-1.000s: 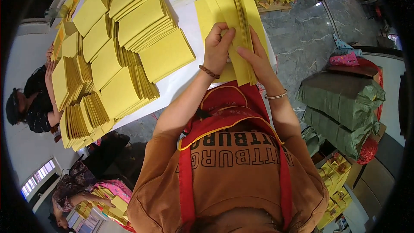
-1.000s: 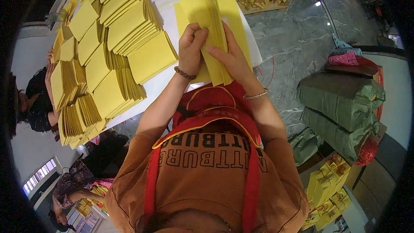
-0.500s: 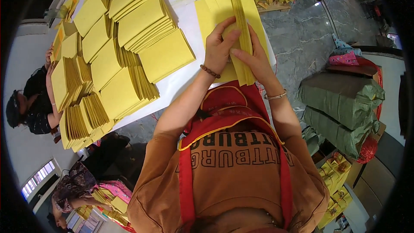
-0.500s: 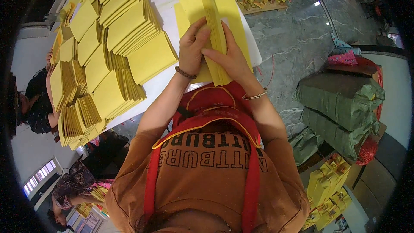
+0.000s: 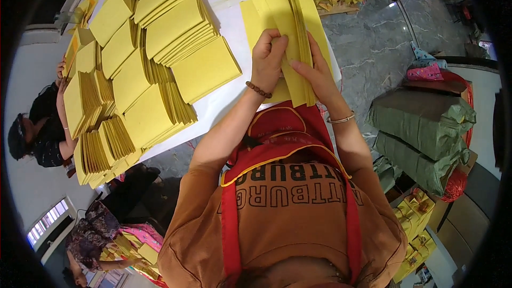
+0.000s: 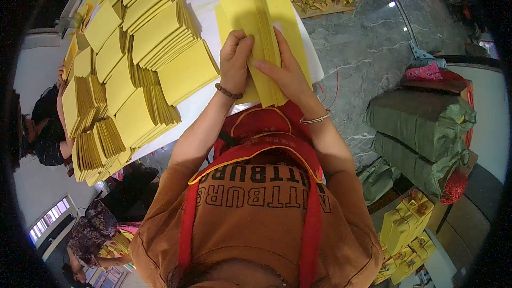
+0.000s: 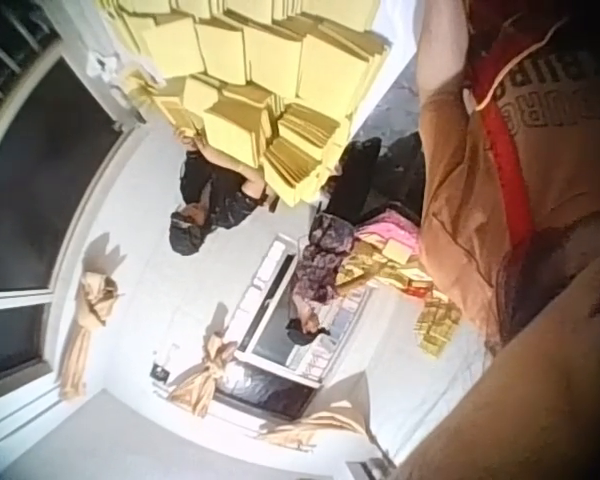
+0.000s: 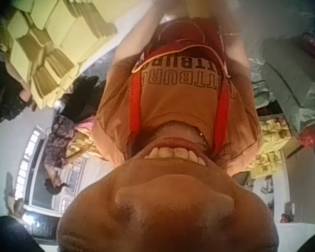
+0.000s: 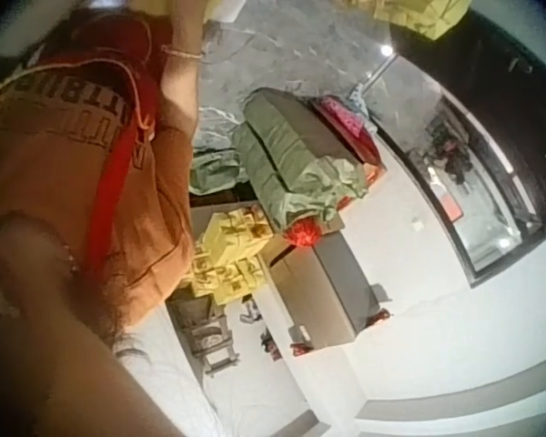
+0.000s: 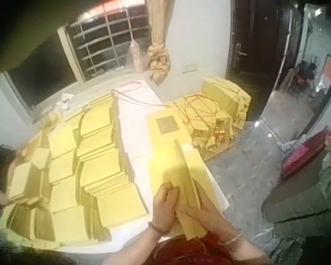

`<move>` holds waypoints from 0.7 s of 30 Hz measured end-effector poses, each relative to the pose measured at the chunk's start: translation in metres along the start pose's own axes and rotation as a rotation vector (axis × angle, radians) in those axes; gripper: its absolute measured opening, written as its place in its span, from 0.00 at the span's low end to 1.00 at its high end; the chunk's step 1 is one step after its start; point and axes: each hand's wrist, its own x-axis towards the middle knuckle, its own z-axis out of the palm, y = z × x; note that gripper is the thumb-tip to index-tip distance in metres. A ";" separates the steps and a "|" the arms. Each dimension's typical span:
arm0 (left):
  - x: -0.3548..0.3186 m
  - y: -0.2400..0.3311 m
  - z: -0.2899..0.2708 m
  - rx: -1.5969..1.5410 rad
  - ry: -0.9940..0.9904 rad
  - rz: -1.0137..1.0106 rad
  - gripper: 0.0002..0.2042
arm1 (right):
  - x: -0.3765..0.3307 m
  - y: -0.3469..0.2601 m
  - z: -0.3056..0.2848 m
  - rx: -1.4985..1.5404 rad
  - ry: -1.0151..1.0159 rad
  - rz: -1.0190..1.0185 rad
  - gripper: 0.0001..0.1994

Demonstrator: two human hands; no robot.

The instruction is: Counting and stacking yellow joss paper sheets into bundles.

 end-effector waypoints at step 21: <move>0.000 0.007 0.005 0.029 -0.046 0.045 0.18 | 0.000 0.001 0.001 -0.060 -0.009 -0.039 0.42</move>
